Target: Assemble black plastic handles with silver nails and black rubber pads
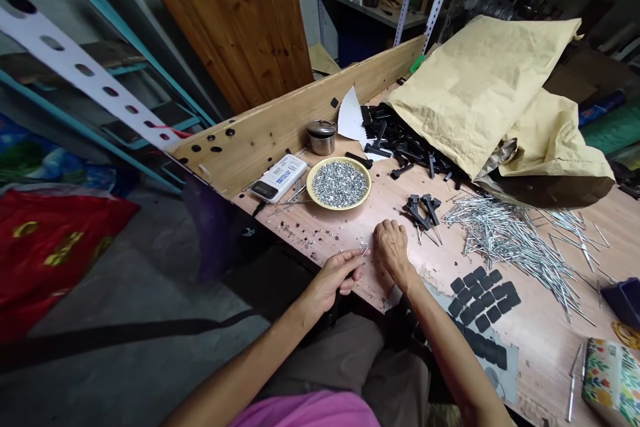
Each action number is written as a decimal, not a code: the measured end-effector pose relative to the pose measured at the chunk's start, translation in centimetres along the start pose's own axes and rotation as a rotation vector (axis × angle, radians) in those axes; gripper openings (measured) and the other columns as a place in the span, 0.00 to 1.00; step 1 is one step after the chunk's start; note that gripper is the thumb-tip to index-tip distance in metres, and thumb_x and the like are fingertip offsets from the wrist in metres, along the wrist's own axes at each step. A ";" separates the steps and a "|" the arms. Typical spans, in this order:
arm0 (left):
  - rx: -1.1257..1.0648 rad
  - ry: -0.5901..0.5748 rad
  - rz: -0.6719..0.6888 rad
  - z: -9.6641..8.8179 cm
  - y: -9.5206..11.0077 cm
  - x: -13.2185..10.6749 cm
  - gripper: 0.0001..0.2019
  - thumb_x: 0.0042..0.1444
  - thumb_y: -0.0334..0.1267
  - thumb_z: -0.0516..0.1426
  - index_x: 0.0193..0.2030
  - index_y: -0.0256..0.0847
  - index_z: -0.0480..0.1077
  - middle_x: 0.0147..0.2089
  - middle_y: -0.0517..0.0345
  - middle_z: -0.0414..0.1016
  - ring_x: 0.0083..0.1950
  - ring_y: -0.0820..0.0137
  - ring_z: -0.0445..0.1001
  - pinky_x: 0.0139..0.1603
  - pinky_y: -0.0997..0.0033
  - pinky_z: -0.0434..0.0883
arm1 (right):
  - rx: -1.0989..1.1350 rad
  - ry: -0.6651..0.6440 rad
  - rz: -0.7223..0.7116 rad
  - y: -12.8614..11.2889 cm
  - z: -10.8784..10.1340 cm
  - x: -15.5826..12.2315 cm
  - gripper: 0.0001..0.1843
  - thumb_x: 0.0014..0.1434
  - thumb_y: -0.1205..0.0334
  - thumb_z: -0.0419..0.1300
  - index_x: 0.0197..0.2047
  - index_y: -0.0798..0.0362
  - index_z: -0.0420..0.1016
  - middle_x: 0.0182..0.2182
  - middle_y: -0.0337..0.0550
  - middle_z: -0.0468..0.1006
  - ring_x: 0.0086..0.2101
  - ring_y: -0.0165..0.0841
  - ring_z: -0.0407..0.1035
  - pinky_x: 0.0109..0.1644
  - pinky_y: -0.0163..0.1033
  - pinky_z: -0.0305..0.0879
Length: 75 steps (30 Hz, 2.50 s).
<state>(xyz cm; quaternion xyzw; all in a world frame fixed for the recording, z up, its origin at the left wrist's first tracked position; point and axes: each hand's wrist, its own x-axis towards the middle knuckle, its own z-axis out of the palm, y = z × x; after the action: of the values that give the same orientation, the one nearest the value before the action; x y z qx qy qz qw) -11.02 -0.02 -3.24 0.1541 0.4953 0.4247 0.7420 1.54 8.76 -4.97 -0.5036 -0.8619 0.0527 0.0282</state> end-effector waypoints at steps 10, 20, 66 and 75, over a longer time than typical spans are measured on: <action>0.090 -0.100 0.086 2.3 0.0 -1.2 0.28 0.39 0.52 0.63 0.43 0.33 0.71 0.16 0.71 0.58 0.14 0.86 0.44 0.16 0.79 0.38 | 1.070 0.337 0.271 0.1 -1.7 -6.2 0.06 0.56 0.60 0.57 0.37 0.51 0.66 0.31 0.41 0.78 0.33 0.33 0.74 0.38 0.37 0.69; 0.179 -0.211 0.152 5.1 -1.9 -2.5 0.31 0.40 0.55 0.62 0.44 0.30 0.71 0.16 0.71 0.57 0.15 0.85 0.45 0.16 0.79 0.40 | 1.286 0.507 0.363 -0.3 -4.0 -10.8 0.13 0.54 0.57 0.60 0.37 0.50 0.61 0.29 0.41 0.80 0.28 0.32 0.76 0.36 0.39 0.73; 0.556 -0.303 0.277 7.0 -3.5 -5.1 0.15 0.46 0.41 0.60 0.39 0.36 0.78 0.17 0.64 0.65 0.21 0.75 0.61 0.23 0.76 0.58 | 0.680 0.303 -0.139 4.2 -8.4 -17.4 0.11 0.62 0.57 0.54 0.38 0.49 0.77 0.30 0.43 0.78 0.31 0.31 0.74 0.34 0.33 0.70; 0.715 -0.337 0.484 7.4 -3.5 -5.2 0.08 0.49 0.32 0.58 0.33 0.45 0.79 0.35 0.55 0.80 0.39 0.62 0.76 0.45 0.67 0.69 | 0.588 0.356 -0.118 4.0 -8.4 -18.7 0.12 0.62 0.57 0.53 0.37 0.49 0.77 0.29 0.43 0.79 0.30 0.31 0.74 0.34 0.34 0.71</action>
<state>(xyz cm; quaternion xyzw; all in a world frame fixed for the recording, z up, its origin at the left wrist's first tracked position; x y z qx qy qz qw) -3.78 -4.77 1.07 0.5786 0.4328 0.3572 0.5919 15.03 -5.01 2.96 -0.4247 -0.8190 0.2082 0.3249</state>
